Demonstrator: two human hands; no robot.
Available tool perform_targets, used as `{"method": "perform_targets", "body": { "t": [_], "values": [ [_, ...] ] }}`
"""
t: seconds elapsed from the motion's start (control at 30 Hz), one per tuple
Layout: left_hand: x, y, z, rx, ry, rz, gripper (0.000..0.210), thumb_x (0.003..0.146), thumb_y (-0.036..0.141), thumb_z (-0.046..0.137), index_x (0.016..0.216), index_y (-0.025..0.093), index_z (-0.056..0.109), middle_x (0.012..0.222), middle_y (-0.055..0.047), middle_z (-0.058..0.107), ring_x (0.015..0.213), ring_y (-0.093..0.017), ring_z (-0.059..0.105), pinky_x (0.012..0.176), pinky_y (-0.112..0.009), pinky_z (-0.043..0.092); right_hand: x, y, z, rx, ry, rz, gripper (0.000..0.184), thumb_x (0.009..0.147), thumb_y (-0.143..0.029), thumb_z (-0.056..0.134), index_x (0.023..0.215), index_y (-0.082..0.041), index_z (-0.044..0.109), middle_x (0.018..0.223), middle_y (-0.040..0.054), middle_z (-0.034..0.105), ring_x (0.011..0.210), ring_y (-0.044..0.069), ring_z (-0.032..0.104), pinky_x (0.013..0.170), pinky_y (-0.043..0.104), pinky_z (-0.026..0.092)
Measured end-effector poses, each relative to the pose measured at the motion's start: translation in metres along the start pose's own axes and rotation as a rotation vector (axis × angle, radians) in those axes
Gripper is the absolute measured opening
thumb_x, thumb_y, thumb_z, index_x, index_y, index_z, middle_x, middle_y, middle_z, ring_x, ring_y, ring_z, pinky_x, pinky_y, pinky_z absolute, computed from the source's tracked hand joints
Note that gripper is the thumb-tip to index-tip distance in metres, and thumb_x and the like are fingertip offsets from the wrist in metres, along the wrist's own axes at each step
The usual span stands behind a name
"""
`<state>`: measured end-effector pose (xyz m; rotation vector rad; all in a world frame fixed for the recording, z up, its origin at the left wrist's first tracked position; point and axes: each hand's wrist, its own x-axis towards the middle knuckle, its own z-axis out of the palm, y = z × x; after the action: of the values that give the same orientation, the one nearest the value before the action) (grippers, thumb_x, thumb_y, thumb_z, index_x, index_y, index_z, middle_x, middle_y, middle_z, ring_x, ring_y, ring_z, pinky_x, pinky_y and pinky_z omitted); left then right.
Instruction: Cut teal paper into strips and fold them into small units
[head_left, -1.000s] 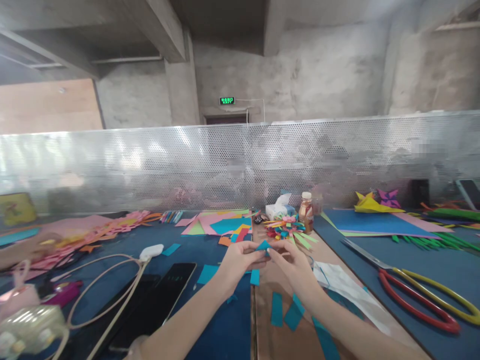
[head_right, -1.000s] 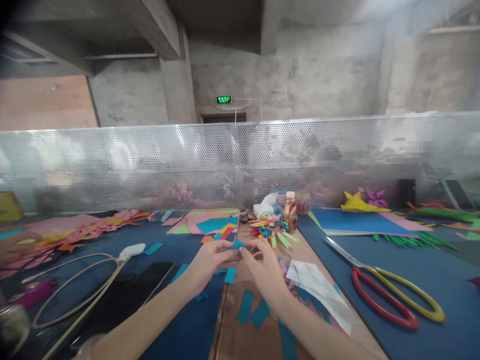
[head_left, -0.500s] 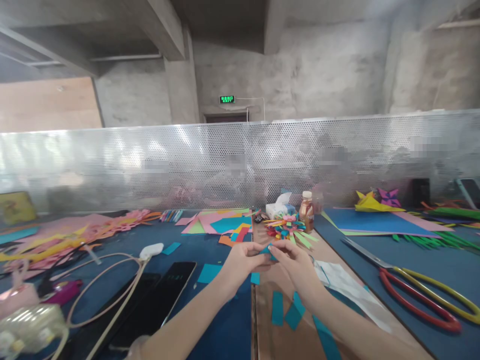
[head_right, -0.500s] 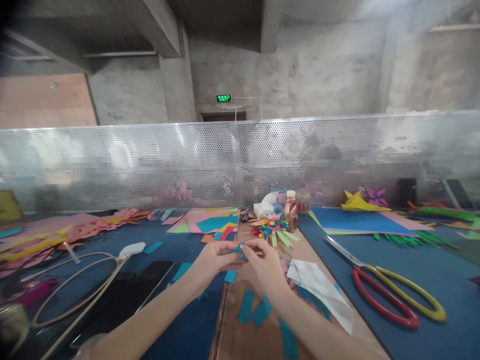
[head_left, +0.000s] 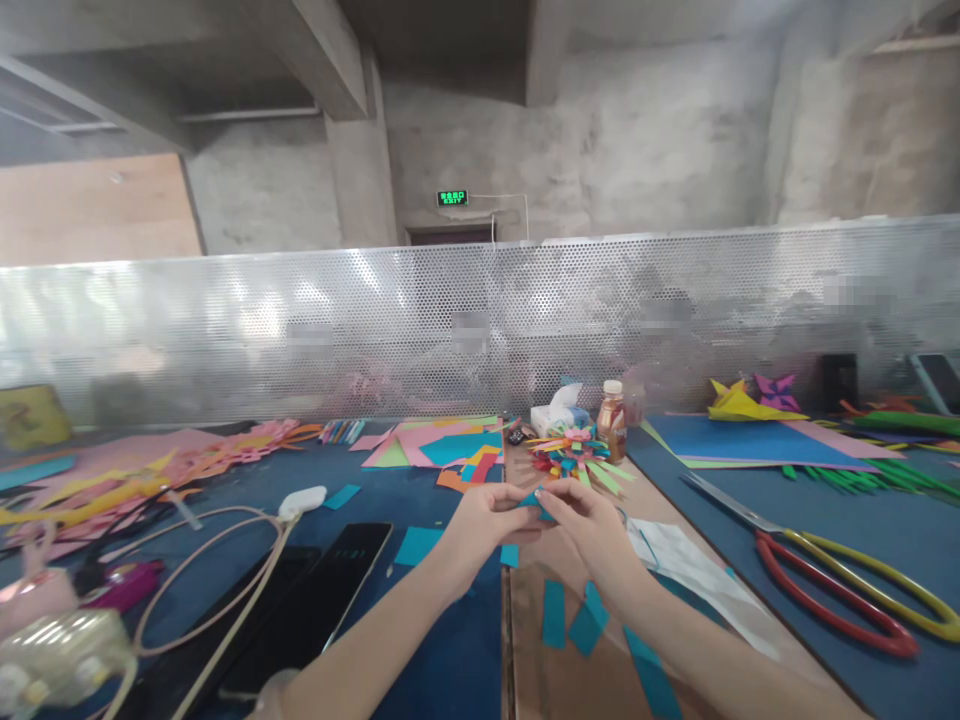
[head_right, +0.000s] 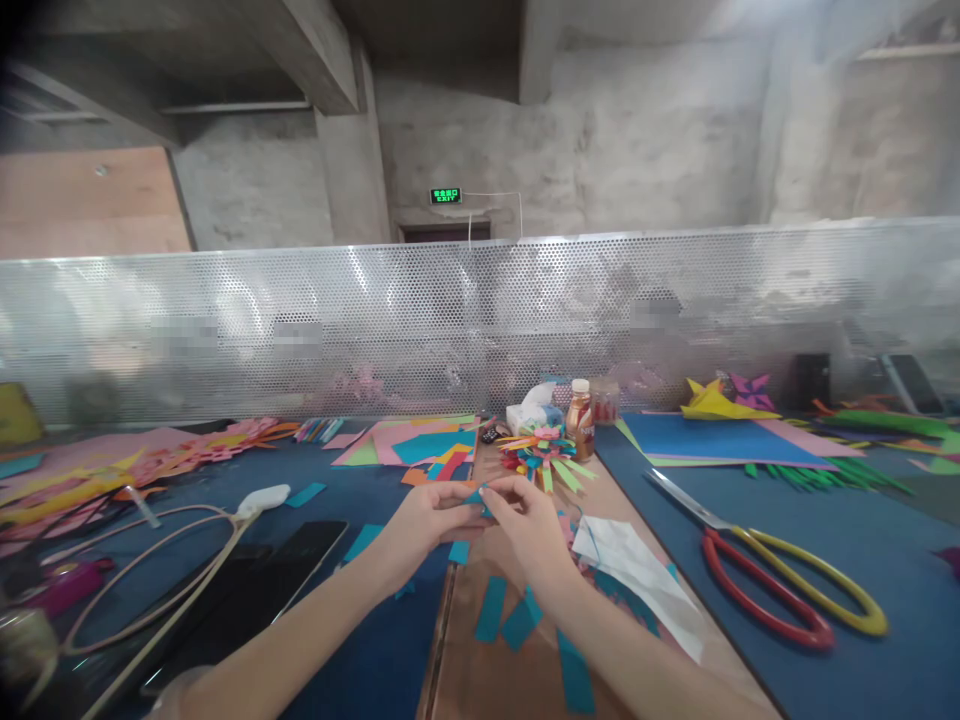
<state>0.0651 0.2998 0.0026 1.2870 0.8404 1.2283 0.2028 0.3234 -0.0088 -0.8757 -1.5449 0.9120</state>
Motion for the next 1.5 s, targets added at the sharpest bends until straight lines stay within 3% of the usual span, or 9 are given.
{"method": "perform_targets", "body": {
  "t": [0.37,0.7,0.9,1.3,1.5],
  "values": [
    [-0.001,-0.001,0.0,-0.005,-0.016,0.008,0.022,0.063,0.027,0.067,0.076,0.01,0.061,0.075,-0.008,0.066,0.073,-0.02,0.063,0.072,-0.033,0.049,-0.002,-0.005,0.0,0.003,-0.005,-0.019,0.016,0.067,-0.032,0.056,0.068,-0.016,0.058,0.07,0.0034,0.06,0.071,0.017,0.054,0.066,0.028,0.042],
    [0.004,-0.004,-0.002,0.188,0.055,0.068,0.019,0.063,0.029,0.063,0.074,0.013,0.066,0.073,-0.005,0.066,0.068,-0.016,0.059,0.063,-0.024,0.044,-0.001,-0.005,-0.001,-0.033,-0.018,-0.022,0.018,0.067,-0.034,0.057,0.069,-0.016,0.059,0.072,0.0038,0.062,0.073,0.018,0.055,0.068,0.028,0.043],
    [0.004,-0.003,-0.005,0.19,0.144,0.083,0.019,0.063,0.028,0.062,0.075,0.015,0.067,0.074,-0.005,0.065,0.071,-0.016,0.056,0.062,-0.022,0.042,-0.001,0.003,0.003,-0.082,0.002,0.053,0.03,0.069,-0.044,0.055,0.077,-0.015,0.059,0.073,0.0044,0.06,0.069,0.018,0.054,0.055,0.026,0.044],
    [0.01,-0.011,-0.008,0.006,0.177,0.032,0.016,0.057,0.025,0.066,0.068,0.013,0.067,0.069,-0.005,0.064,0.065,-0.014,0.056,0.059,-0.023,0.042,-0.003,-0.007,0.003,-0.052,-0.077,0.087,0.02,0.065,-0.035,0.06,0.064,-0.016,0.064,0.057,-0.0013,0.058,0.055,0.014,0.049,0.053,0.023,0.038],
    [0.01,-0.011,-0.007,0.012,0.204,0.042,0.018,0.057,0.025,0.066,0.071,0.013,0.068,0.069,-0.005,0.065,0.066,-0.015,0.057,0.059,-0.023,0.041,-0.002,-0.011,-0.001,-0.027,-0.051,0.128,0.022,0.061,-0.035,0.063,0.052,-0.015,0.06,0.049,-0.0032,0.052,0.05,0.011,0.045,0.05,0.022,0.033]
  ]
}}
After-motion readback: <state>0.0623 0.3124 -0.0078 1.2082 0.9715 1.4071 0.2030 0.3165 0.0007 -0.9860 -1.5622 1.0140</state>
